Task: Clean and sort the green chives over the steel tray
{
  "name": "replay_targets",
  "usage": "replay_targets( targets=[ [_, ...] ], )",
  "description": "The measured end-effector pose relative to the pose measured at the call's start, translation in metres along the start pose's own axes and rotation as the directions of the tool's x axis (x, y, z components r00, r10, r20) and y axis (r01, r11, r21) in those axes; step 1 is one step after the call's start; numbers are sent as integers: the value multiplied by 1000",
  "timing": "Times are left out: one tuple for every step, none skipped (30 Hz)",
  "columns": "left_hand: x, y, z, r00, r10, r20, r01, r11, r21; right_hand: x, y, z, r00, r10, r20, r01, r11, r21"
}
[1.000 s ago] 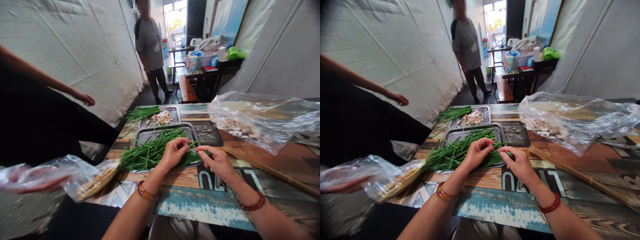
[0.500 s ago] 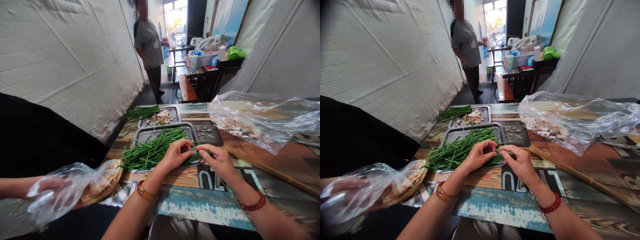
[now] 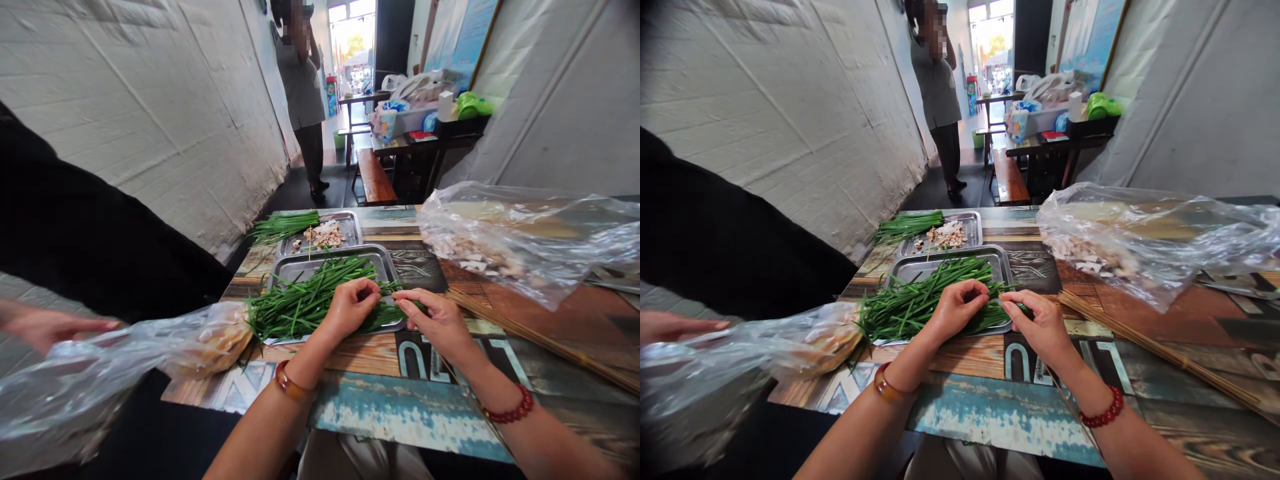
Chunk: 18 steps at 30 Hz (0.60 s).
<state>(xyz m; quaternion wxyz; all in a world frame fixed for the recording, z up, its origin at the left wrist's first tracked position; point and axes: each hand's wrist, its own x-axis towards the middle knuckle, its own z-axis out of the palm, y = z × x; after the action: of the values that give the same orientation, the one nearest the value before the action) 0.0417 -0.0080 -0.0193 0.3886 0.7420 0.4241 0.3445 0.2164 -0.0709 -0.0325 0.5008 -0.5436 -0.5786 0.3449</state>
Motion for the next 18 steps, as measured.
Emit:
replay_targets(
  targets=[
    [0,1,0,1000,-18,5,18,999,-38,0,-1,0,1000,-1,5,1,1000,-10],
    [0,1,0,999,-34,12,35,997,-72,0,-1,1,1000,4,9,-4,1000,-18],
    [0,1,0,999,-48,21,50,994,-100,0,-2,1,1000,10,13,-10,1000,-25],
    [0,1,0,998,-60,28,63,991,-119,0,-2,1,1000,17,15,-17,999,-30],
    [0,1,0,997,-68,35,72,989,-126,0,-2,1,1000,22,17,-21,999,-35],
    [0,1,0,997,-73,38,77,989,-126,0,-3,1,1000,22,18,-21,999,-44],
    [0,1,0,996,-75,38,79,989,-123,0,-3,1,1000,20,19,-18,998,-57],
    [0,1,0,996,-77,38,81,989,-121,0,-3,1,1000,16,20,-15,997,-76],
    [0,1,0,996,-79,38,83,989,-121,0,-3,1,1000,14,25,-12,995,-97],
    [-1,1,0,996,-82,39,86,988,-125,0,-3,0,999,13,31,-9,993,-117],
    [-1,2,0,995,-86,44,91,987,-130,1,-3,0,999,12,39,-7,991,-134],
    [-1,3,-1,995,-91,49,97,986,-137,1,-2,0,999,13,47,-6,990,-143],
    [-1,3,-1,994,-96,54,103,984,-143,1,-2,0,998,15,53,-7,989,-146],
    [-2,4,-1,993,-99,59,107,983,-151,1,-1,0,998,17,58,-8,989,-145],
    [-2,5,-1,993,-101,61,109,981,-161,1,-1,0,998,18,60,-9,990,-143],
    [-2,5,-1,993,-102,63,112,979,-172,1,0,1,998,19,63,-10,990,-142],
    [-2,5,-1,992,-104,65,115,976,-184,1,1,1,998,20,66,-10,990,-140],
    [-2,5,-1,992,-106,68,118,974,-196,1,1,1,998,19,67,-10,990,-140]
  ],
)
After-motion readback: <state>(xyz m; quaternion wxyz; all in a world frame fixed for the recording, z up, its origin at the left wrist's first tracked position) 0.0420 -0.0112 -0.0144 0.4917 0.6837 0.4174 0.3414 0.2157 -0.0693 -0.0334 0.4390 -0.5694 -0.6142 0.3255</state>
